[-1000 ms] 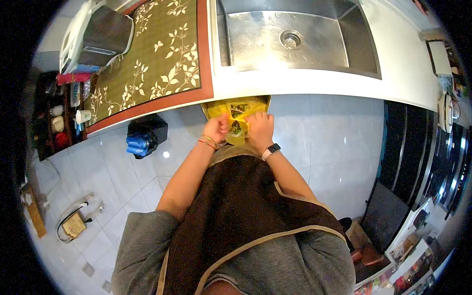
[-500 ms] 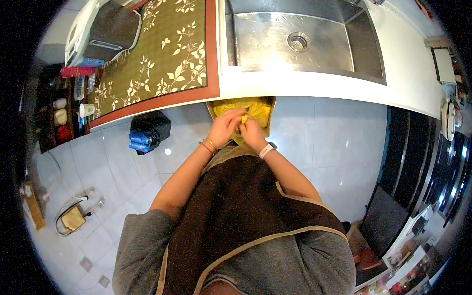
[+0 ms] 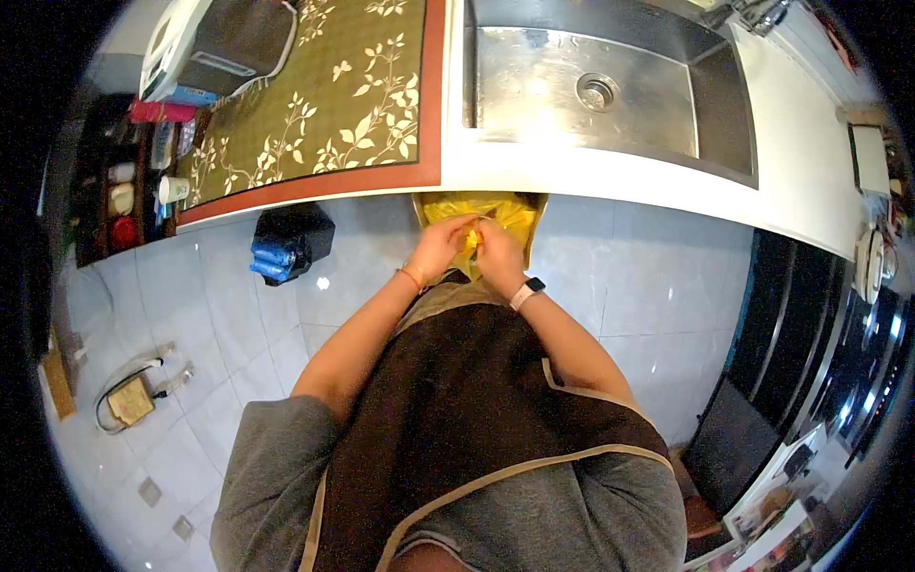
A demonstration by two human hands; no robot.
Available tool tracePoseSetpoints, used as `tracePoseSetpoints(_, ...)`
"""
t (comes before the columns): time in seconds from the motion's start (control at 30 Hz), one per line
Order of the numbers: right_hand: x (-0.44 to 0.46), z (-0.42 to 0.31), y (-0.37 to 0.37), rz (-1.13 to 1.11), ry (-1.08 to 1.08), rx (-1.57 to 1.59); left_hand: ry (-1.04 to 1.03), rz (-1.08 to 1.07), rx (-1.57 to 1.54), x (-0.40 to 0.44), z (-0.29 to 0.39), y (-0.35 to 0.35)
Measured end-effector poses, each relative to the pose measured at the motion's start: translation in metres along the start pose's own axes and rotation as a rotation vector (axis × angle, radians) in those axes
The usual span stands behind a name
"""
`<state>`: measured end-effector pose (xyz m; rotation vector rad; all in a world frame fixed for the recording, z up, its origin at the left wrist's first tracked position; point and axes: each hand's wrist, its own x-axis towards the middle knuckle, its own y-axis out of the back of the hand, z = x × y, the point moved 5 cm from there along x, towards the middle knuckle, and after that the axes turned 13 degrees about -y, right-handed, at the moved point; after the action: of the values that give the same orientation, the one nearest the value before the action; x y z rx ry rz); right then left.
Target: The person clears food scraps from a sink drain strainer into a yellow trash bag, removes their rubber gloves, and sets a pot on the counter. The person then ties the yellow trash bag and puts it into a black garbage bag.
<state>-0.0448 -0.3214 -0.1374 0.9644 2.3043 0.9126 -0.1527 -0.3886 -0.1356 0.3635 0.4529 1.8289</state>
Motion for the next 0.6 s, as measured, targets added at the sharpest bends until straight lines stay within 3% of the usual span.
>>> tracePoseSetpoints(0.2, 0.009, 0.001, -0.009, 0.117, 0.267, -0.106, 0.213, -0.105, -0.165, 0.02, -0.025, -0.013)
tracePoseSetpoints(0.3, 0.019, 0.005, -0.014, 0.175, 0.227, -0.261, 0.325, -0.161, -0.216, 0.03, -0.026, -0.013)
tracePoseSetpoints(0.37, 0.022, 0.001, -0.007, 0.197, 0.273, -0.196, 0.341, -0.219, -0.175, 0.031, -0.032, -0.01)
tracePoseSetpoints(0.47, 0.02, 0.008, -0.002, 0.189, 0.276, -0.157, 0.291, -0.247, -0.173, 0.029, -0.03, -0.012)
tracePoseSetpoints(0.53, 0.016, 0.005, 0.001, 0.113, 0.368, -0.142, -0.059, -0.25, 0.391, 0.033, -0.023, -0.018)
tracePoseSetpoints(0.6, 0.01, 0.005, 0.003, 0.129, 0.413, -0.117, -0.058, -0.343, 0.494, 0.036, -0.024, -0.026)
